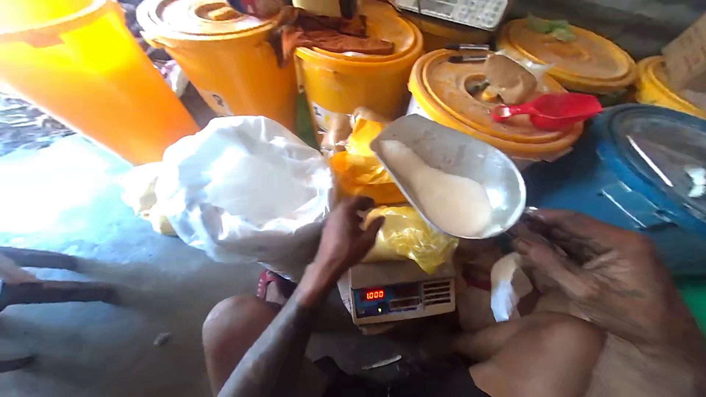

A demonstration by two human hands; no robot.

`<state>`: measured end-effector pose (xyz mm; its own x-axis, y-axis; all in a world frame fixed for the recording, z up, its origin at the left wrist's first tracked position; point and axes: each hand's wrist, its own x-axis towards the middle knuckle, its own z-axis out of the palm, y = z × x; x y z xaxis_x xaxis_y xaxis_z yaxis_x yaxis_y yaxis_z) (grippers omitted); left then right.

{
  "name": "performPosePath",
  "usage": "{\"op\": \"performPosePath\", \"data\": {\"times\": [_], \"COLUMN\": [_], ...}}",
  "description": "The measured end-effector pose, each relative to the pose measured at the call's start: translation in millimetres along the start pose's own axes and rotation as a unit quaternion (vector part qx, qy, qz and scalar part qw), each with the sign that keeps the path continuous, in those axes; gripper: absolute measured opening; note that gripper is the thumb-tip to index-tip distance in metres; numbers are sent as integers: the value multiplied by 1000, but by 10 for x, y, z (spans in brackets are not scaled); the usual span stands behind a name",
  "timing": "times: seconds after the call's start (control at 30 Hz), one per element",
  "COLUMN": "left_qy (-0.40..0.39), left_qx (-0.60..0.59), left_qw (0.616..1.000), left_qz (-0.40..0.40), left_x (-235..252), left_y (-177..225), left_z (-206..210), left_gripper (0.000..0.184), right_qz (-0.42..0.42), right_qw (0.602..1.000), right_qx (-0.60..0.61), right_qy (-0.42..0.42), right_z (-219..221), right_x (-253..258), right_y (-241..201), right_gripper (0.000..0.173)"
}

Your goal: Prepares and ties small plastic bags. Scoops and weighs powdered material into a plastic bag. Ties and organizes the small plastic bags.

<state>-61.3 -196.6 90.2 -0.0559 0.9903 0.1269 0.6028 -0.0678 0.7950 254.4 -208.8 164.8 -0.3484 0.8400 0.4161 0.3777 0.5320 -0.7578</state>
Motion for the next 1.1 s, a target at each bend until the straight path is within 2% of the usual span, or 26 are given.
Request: {"op": "performPosePath", "data": {"times": [0.07, 0.13, 0.27, 0.33, 0.4, 0.43, 0.5, 0.6, 0.7, 0.77, 0.87, 0.93, 0.97, 1.0, 1.03, 1.1], "left_qy": [-95, -138, -49, -5, 35, 40, 23, -56, -121, -142, -130, -101, -78, -64, -54, -29], "left_qx": [54, 85, 79, 95, 102, 108, 129, 185, 207, 236, 247, 243, 223, 200, 178, 145], "left_qw": [994, 987, 996, 995, 993, 992, 989, 980, 970, 960, 956, 958, 963, 968, 973, 980], "left_qz": [-4, -6, -13, -6, 38, 53, 64, 45, 44, 47, 86, 117, 133, 139, 137, 132], "left_x": [-29, -36, 3, 23, 35, 43, 75, 73, 14, -2, 53, 134, 146, 154, 175, 231], "left_y": [37, 98, 67, 26, -34, -71, -147, -157, -83, -46, -76, -130, -166, -178, -164, -123], "left_z": [116, 132, -27, -129, -195, -205, -170, 6, 363, 616, 963, 1123, 1172, 1188, 1178, 1118], "left_gripper": [42, 43, 37, 32, 26, 32, 46, 80, 106, 115, 116, 108, 92, 71, 53, 39], "right_qz": [-11, -2, -17, -35, -69, -81, -94, -87, 10, 105, 156, 137, 123, 119, 117, 117], "right_qw": [999, 995, 975, 970, 969, 969, 971, 981, 992, 983, 959, 942, 940, 942, 947, 957], "right_qx": [-29, -62, -38, -61, -60, -45, -22, -38, -66, -93, -109, -153, -157, -142, -122, -78], "right_qy": [-26, -75, -216, -231, -228, -230, -218, -167, -104, -122, -209, -266, -277, -279, -271, -254], "right_z": [307, 673, 1551, 1767, 1734, 1630, 1301, 755, 354, 287, 498, 657, 726, 771, 789, 756], "right_x": [350, 766, 1526, 1546, 1444, 1383, 1254, 1177, 1028, 917, 761, 716, 694, 686, 705, 767], "right_y": [-153, -325, -521, -632, -669, -657, -546, -99, 525, 929, 1457, 1727, 1782, 1790, 1767, 1684], "right_gripper": [29, 26, 21, 24, 23, 21, 18, 22, 23, 35, 76, 94, 91, 82, 66, 32]}}
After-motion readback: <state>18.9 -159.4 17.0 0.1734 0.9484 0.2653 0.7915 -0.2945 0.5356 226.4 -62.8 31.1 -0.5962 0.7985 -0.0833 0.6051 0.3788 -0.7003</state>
